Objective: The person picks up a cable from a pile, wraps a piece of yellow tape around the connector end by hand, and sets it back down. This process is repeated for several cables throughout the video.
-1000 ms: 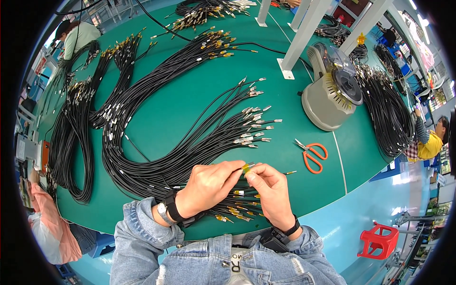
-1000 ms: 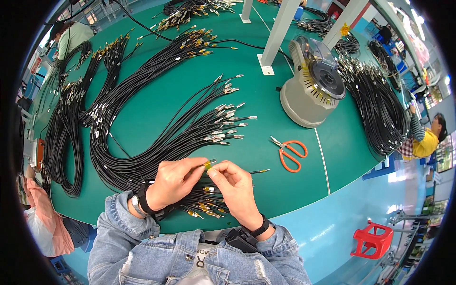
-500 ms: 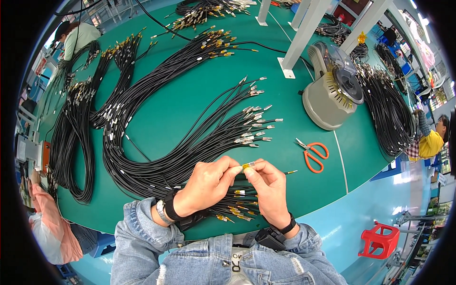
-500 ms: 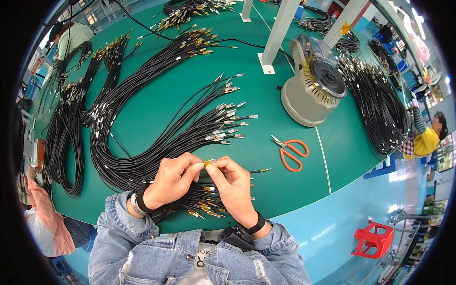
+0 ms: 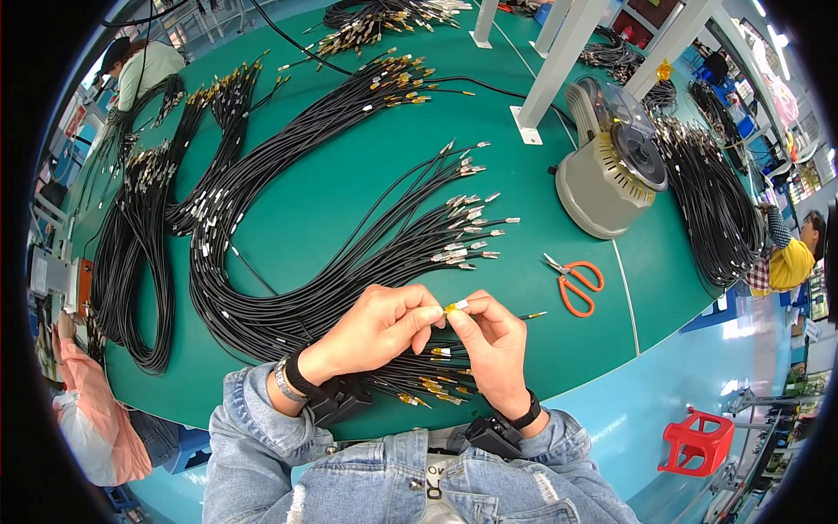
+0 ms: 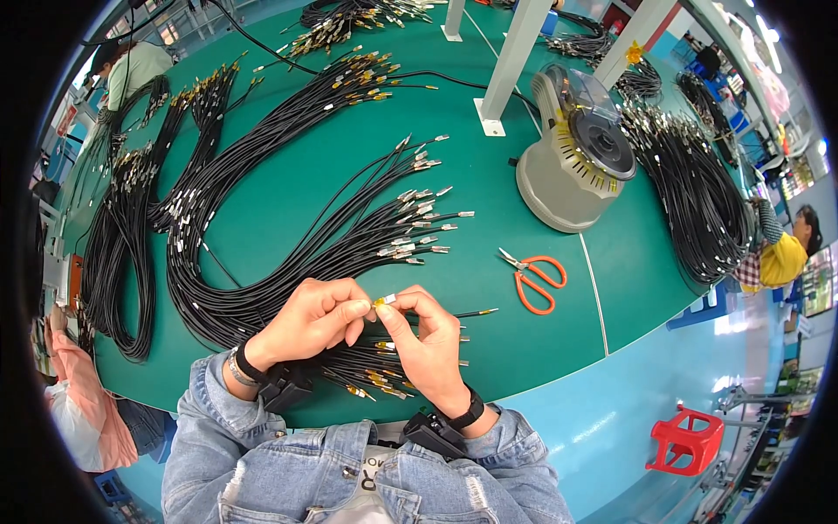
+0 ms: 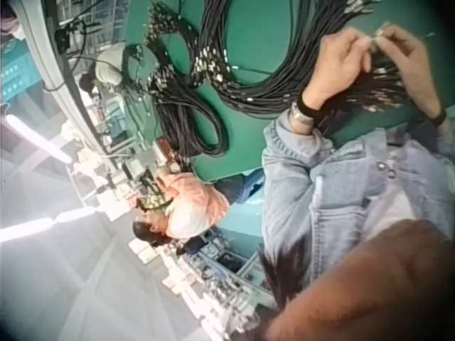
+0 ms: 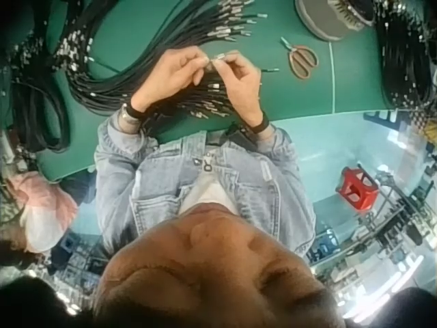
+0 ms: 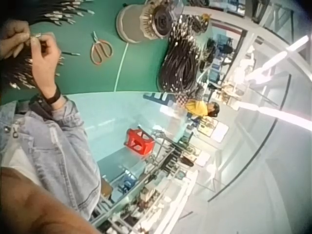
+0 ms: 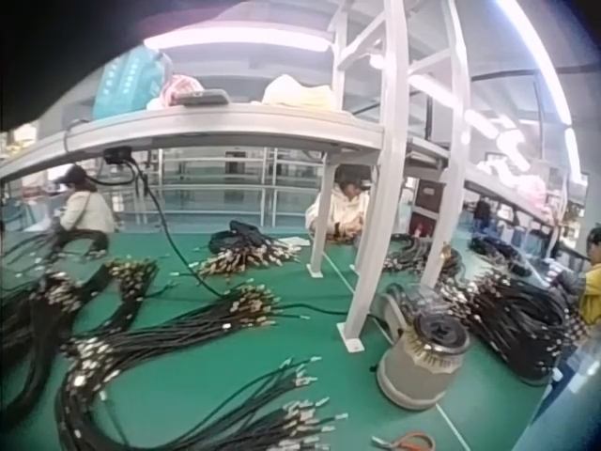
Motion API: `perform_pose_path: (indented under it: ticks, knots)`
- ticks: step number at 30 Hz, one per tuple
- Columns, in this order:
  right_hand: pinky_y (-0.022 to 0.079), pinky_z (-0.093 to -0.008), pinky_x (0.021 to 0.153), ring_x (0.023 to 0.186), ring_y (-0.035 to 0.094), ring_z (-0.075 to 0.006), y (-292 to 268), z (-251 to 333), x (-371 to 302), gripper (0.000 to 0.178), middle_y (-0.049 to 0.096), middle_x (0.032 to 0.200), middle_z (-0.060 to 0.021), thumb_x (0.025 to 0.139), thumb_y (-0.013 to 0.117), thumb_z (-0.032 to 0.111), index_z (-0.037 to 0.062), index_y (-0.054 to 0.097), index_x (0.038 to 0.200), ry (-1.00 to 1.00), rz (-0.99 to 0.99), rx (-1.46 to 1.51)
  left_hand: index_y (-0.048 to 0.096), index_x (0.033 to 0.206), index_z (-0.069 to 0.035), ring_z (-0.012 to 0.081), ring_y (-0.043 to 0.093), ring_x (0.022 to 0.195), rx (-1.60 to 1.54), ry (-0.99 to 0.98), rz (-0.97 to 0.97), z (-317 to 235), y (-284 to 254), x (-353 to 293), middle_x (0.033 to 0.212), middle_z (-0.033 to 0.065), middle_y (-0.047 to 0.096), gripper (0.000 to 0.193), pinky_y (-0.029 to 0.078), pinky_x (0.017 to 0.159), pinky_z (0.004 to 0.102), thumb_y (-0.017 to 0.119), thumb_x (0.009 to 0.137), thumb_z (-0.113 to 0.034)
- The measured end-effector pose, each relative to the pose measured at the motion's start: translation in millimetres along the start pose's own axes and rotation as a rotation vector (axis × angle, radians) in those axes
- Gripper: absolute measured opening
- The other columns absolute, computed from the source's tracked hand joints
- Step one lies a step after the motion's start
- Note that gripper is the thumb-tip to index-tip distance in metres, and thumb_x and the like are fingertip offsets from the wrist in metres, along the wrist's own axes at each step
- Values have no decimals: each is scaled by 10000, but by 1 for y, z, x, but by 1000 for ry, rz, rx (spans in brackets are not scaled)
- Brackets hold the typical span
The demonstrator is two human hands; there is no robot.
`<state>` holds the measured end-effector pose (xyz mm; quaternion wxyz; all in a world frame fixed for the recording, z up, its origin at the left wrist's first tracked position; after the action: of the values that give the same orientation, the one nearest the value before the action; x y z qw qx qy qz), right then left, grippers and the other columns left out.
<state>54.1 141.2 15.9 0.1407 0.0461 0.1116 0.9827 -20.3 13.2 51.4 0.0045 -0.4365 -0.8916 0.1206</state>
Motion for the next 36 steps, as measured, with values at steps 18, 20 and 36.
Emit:
perform_pose_path:
  ticks: [18,20,36]
  knots:
    - [444,-239,701,789,541,-123,2,24,11,85,577,855,-52,839,592,13,-21,603,917,-274,280,-257,571,853,15,80,459,422,-482,-139,302,5,-8,-7,563,46,566,245,366,422,211,460,944,-183]
    - [445,-238,703,790,542,-120,-9,29,14,81,577,851,-48,838,589,9,-19,606,912,-226,215,-262,577,865,14,97,473,435,-486,-134,294,6,-6,-5,559,52,568,216,379,433,224,480,932,-167]
    - [352,-228,694,748,478,-71,-238,110,95,214,558,809,24,885,581,246,41,625,925,-77,-572,-338,606,979,-46,264,552,844,902,350,-13,-13,2,2,886,86,578,253,453,732,355,654,747,-136]
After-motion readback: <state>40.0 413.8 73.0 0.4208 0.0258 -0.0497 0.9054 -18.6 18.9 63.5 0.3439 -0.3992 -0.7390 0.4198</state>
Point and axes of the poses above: each hand's wrist, its own x-axis towards the middle knuckle, its own y-axis out of the palm, z = x × y, the point moved 4 cm from there along x, towards the middle knuckle
